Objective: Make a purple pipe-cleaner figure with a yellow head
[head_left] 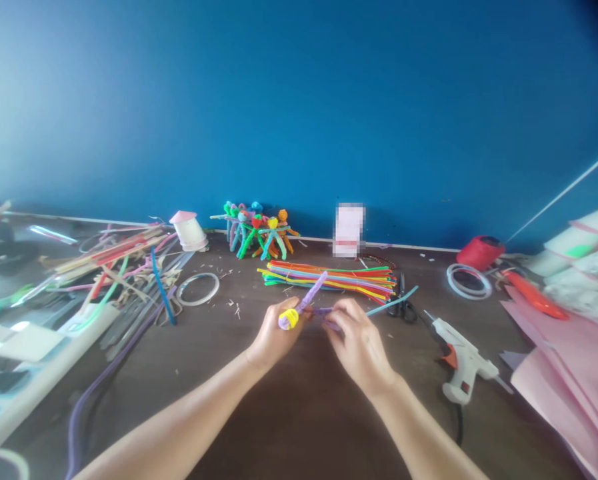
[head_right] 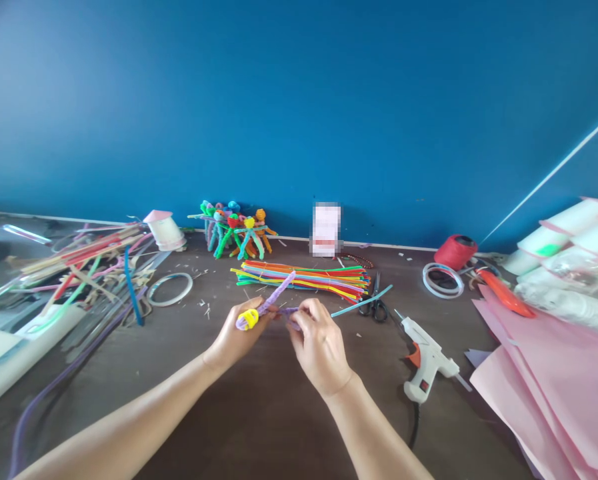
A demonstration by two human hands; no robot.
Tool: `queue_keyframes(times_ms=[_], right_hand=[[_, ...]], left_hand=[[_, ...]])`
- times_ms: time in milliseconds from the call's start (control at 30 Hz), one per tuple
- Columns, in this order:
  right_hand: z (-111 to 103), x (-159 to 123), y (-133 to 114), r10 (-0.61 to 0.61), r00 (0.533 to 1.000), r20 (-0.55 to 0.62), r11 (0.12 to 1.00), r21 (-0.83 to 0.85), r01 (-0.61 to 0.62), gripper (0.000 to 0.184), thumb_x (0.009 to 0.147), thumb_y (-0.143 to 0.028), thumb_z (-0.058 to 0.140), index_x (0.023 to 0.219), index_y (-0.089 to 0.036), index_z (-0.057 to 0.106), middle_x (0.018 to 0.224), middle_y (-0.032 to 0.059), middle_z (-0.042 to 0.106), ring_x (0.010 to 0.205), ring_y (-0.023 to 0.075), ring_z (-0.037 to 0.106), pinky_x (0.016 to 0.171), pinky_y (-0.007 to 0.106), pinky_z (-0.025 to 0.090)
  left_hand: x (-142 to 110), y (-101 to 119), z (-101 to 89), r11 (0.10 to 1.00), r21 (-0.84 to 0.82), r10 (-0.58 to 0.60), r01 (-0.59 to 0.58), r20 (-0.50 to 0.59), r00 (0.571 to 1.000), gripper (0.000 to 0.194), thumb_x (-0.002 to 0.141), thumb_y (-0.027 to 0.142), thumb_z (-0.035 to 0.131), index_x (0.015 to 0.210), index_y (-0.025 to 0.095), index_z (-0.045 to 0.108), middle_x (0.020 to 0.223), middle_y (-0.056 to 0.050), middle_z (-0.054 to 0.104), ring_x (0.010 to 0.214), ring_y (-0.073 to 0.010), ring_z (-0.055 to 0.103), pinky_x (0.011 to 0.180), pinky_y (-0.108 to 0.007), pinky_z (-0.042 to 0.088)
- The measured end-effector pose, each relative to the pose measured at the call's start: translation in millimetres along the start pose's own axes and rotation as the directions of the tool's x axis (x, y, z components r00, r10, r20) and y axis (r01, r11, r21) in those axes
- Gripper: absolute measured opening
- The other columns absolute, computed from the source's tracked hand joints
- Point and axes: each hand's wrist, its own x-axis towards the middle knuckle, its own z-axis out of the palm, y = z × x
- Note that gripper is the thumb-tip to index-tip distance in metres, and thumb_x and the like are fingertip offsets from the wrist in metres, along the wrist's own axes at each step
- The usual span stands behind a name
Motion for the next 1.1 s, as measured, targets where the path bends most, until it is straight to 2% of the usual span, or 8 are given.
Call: queue_keyframes(times_ms=[167,333,467,633,800,867,933,1100], right_hand=[[7.9,0.0,8.0,0.091,0.995,-0.051,0.965,0.251,-0.076,0.008,0.081,-0.019,0.048,0.081,-0.019,0.056,0.089,0.0067,0.058,0.08,0.0171,0.056,0.072,0.029,0.045],[11.7,2.1,11.6,0.309,0.948,0.083,0.832,0.46,-0.311,0.013,0.079,-0.027,0.05,0.081,-0.016,0.058,0.072,0.0032,0.06,0.063,0.0141,0.055,0.061,0.025,0.044],[10.9,4.7,12.9,0.427,0.833,0.352,0.509,0.668,-0.543,0.018,0.074,-0.034,0.055,0.075,-0.015,0.057,0.057,-0.0024,0.054,0.044,0.008,0.044,0.042,0.02,0.035],[9.6,3.5,13.3,0.284,0.725,0.628,0.004,0.755,-0.656,0.016,0.067,-0.029,0.059,0.072,-0.017,0.05,0.052,-0.0034,0.054,0.035,0.0056,0.041,0.034,0.017,0.031],[8.6,1.9,9.5,0.181,0.69,0.701,-0.214,0.713,-0.668,0.018,0.066,-0.027,0.059,0.072,-0.019,0.044,0.054,-0.003,0.057,0.032,0.005,0.042,0.035,0.017,0.037],[10.5,1.8,9.0,0.2,0.699,0.687,-0.215,0.727,-0.652,0.02,0.066,-0.029,0.06,0.072,-0.02,0.043,0.056,-0.0029,0.058,0.033,0.0049,0.042,0.034,0.017,0.037],[13.7,1.6,9.0,0.284,0.728,0.624,-0.128,0.777,-0.616,0.021,0.067,-0.031,0.061,0.072,-0.019,0.045,0.058,-0.0029,0.058,0.035,0.0054,0.044,0.035,0.017,0.036],[21.1,-0.3,3.9,0.461,0.821,0.336,0.381,0.761,-0.525,0.019,0.075,-0.035,0.054,0.072,-0.016,0.053,0.052,-0.0039,0.054,0.036,0.006,0.046,0.035,0.017,0.035]], left_hand=[[1.6,2.5,-3.5,0.999,-0.052,0.016,-0.012,0.077,0.997,0.014,0.076,0.024,0.05,0.075,0.014,0.059,0.071,-0.002,0.063,0.067,-0.0133,0.057,0.06,-0.02,0.041],[1.4,7.8,-7.5,0.999,-0.045,0.017,-0.011,0.133,0.991,0.017,0.074,0.028,0.053,0.074,0.013,0.061,0.071,-0.004,0.064,0.067,-0.0148,0.059,0.06,-0.021,0.042],[1.6,10.2,-9.7,0.99,-0.143,0.024,0.008,0.222,0.975,0.016,0.072,0.029,0.057,0.075,0.014,0.063,0.072,-0.006,0.066,0.069,-0.0167,0.061,0.063,-0.024,0.045],[-0.2,8.0,-6.4,0.853,-0.466,-0.055,0.235,0.366,0.929,0.017,0.067,0.028,0.064,0.074,0.013,0.061,0.068,-0.006,0.066,0.067,-0.0177,0.063,0.063,-0.028,0.049],[-5.3,5.5,3.6,0.603,-0.699,-0.128,0.385,0.392,0.911,0.019,0.061,0.025,0.07,0.07,0.013,0.058,0.061,-0.003,0.064,0.06,-0.0147,0.062,0.057,-0.024,0.048],[-6.1,4.9,7.7,0.489,-0.764,-0.176,0.42,0.385,0.906,0.02,0.061,0.024,0.07,0.071,0.013,0.057,0.061,-0.002,0.062,0.06,-0.0127,0.061,0.055,-0.022,0.047],[-5.7,4.3,11.5,0.409,-0.801,-0.244,0.438,0.366,0.898,0.021,0.061,0.023,0.07,0.072,0.013,0.056,0.061,-0.001,0.061,0.06,-0.0111,0.06,0.055,-0.02,0.047],[-4.1,3.0,18.4,0.441,-0.818,-0.398,0.37,0.191,0.897,0.024,0.058,0.022,0.071,0.076,0.013,0.057,0.063,0.001,0.06,0.06,-0.0098,0.059,0.055,-0.019,0.047]])
